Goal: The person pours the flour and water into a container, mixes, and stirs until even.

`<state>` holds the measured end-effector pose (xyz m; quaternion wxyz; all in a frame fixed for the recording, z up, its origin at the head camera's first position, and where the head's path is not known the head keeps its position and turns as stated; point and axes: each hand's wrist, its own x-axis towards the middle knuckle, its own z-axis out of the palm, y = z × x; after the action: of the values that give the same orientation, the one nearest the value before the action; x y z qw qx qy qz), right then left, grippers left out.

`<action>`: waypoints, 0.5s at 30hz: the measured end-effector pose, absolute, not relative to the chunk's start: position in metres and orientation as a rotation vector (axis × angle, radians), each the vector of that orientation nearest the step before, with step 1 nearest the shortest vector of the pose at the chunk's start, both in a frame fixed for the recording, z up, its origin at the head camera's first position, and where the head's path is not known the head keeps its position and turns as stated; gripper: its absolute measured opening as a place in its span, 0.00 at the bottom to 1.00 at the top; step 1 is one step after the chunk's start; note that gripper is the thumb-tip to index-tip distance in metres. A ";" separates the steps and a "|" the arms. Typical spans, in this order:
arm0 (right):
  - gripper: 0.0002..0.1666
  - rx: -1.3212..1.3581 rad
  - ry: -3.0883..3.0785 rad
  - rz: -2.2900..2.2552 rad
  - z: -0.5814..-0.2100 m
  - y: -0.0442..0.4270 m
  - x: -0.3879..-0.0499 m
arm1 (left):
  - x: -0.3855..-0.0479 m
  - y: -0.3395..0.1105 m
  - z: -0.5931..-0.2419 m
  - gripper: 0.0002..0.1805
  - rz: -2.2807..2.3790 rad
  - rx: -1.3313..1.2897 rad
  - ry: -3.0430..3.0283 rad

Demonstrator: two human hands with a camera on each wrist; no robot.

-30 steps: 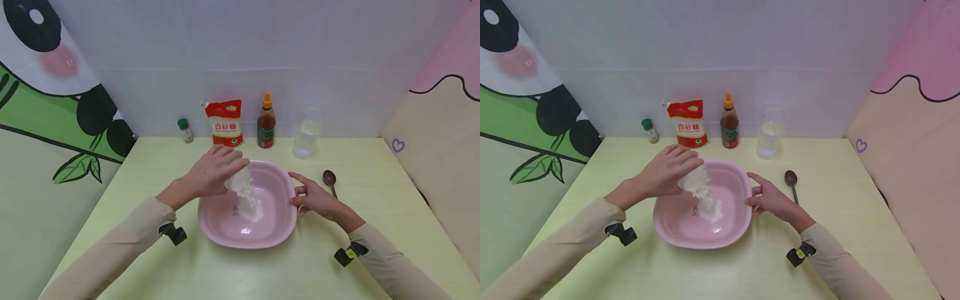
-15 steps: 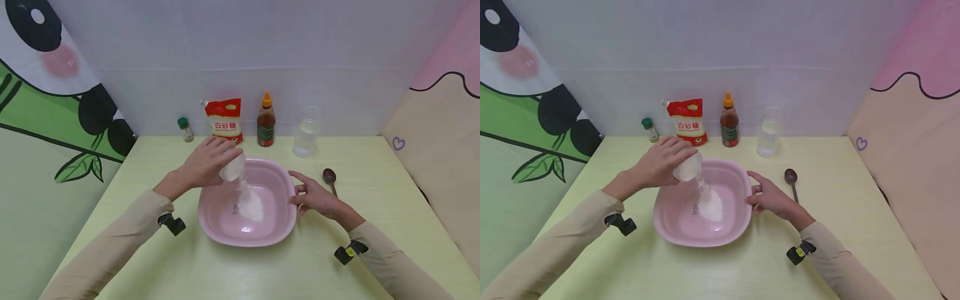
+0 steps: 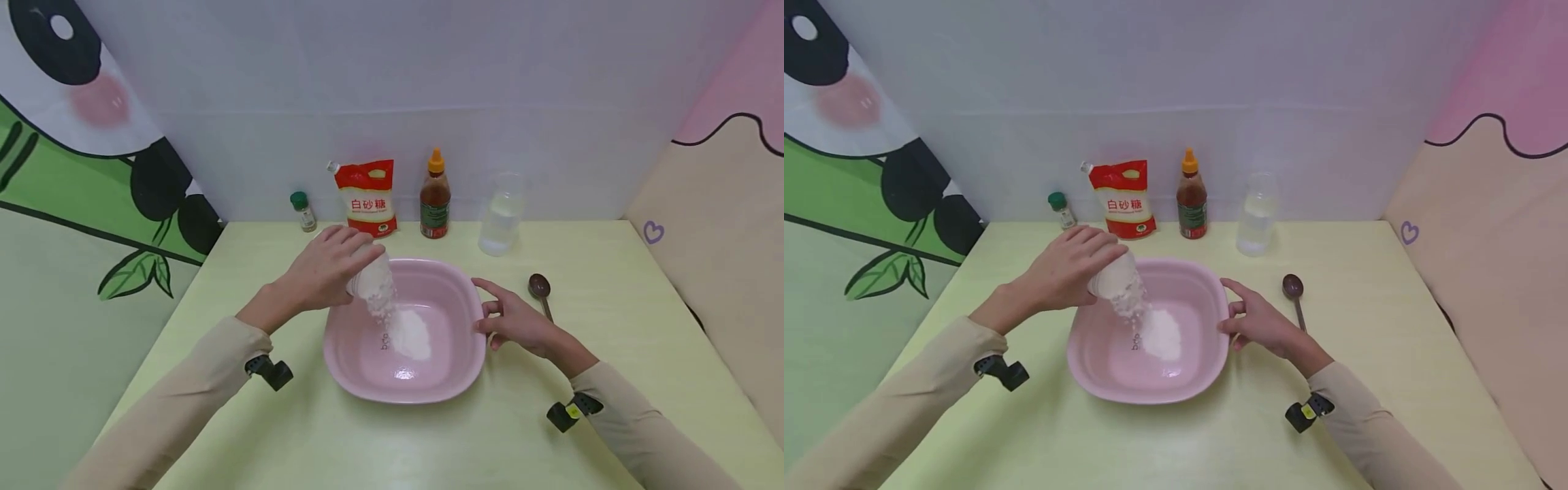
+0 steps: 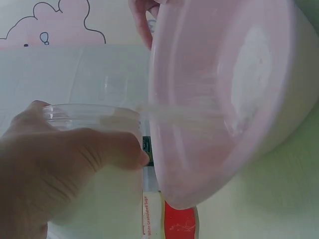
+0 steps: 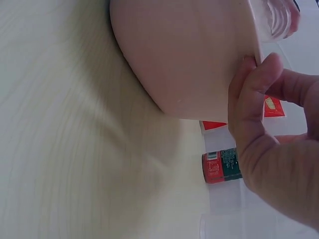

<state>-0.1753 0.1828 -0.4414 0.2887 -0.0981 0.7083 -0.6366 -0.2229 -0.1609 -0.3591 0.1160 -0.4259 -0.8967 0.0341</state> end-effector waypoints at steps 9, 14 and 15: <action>0.53 -0.248 1.896 -1.692 -0.440 0.184 -0.175 | -0.216 -0.159 -0.356 0.49 0.107 -1.268 -2.615; 0.53 -0.249 1.890 -1.692 -0.441 0.184 -0.175 | -0.211 -0.155 -0.354 0.49 0.123 -1.293 -2.618; 0.53 -0.251 1.891 -1.696 -0.441 0.184 -0.176 | -0.211 -0.154 -0.353 0.49 0.125 -1.293 -2.620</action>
<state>-0.1755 0.1840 -0.4415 0.2903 -0.0940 0.7089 -0.6359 -0.2107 -0.1544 -0.3533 0.1084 -0.4396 -0.8906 0.0425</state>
